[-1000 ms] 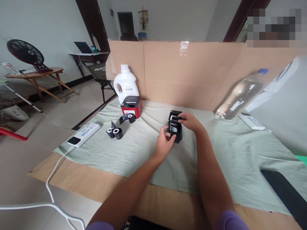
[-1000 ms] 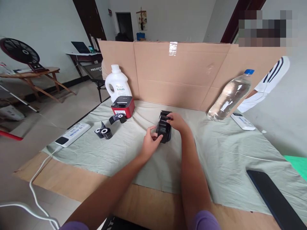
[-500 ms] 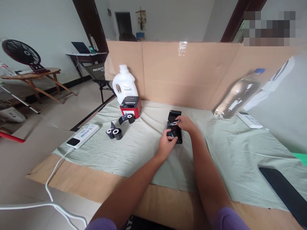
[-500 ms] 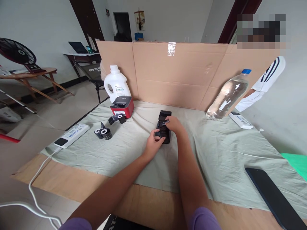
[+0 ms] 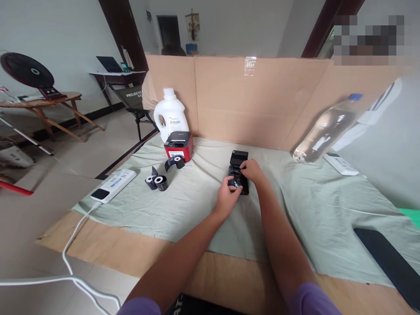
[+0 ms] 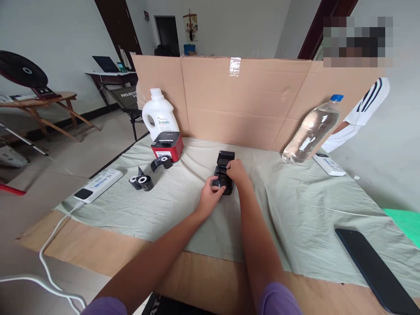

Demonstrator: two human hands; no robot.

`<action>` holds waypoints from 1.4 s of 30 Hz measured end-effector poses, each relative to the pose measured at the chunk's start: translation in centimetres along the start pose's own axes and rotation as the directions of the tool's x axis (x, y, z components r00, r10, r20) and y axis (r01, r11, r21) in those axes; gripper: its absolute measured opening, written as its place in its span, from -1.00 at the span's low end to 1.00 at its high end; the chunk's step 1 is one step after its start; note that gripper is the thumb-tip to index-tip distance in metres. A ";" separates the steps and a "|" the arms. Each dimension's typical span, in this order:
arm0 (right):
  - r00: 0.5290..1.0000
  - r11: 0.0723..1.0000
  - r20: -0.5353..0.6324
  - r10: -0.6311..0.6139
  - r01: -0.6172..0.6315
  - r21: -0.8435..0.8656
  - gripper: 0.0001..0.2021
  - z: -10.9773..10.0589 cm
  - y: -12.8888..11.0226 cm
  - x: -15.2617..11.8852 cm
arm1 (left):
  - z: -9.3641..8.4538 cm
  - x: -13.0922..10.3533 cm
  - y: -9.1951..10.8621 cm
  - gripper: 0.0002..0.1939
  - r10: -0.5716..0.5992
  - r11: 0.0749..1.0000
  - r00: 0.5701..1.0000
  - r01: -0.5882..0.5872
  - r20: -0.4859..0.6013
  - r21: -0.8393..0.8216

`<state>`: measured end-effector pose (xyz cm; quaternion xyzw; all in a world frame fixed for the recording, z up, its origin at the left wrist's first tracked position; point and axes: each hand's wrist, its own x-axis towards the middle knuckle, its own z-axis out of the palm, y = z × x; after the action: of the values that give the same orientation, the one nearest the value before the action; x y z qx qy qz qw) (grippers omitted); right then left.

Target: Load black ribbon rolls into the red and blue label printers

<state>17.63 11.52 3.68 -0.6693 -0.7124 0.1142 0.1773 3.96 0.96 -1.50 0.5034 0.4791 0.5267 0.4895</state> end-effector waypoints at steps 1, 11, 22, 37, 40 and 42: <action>1.000 1.000 -0.009 0.011 -0.011 -0.003 -0.78 0.3 -0.1 -0.1 | 0.0 0.0 0.1 -0.53 -0.005 1.000 1.000 0.005 0.002 -0.008; 0.958 0.989 -0.279 0.070 -0.030 0.144 -0.76 -0.4 -0.6 -0.2 | -0.6 0.4 -0.5 -0.80 0.068 0.996 0.991 -0.060 0.119 -0.067; 0.963 0.968 -0.259 -0.076 0.133 0.211 -0.81 -1.0 -0.7 0.2 | -2.1 1.0 -0.2 -0.78 0.009 1.000 0.959 -0.005 0.285 -0.017; 0.963 0.966 0.112 -0.245 0.232 0.117 -0.77 -5.1 -1.8 -2.0 | -3.7 1.2 0.7 -0.68 0.007 0.999 0.891 -0.027 0.454 0.038; 0.962 0.965 0.116 -0.247 0.234 0.119 -0.76 -5.3 -1.8 -2.1 | -3.4 1.1 0.7 -0.61 0.005 0.999 0.893 -0.019 0.450 0.028; 0.962 0.965 0.117 -0.247 0.234 0.118 -0.75 -5.3 -1.8 -2.2 | -3.4 1.1 0.7 -0.58 -0.008 0.999 0.890 -0.007 0.456 0.032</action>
<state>18.22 8.84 9.01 -0.5587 -0.7917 0.1723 0.1771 0.56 1.98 -0.90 0.6206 0.3597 0.3859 0.5801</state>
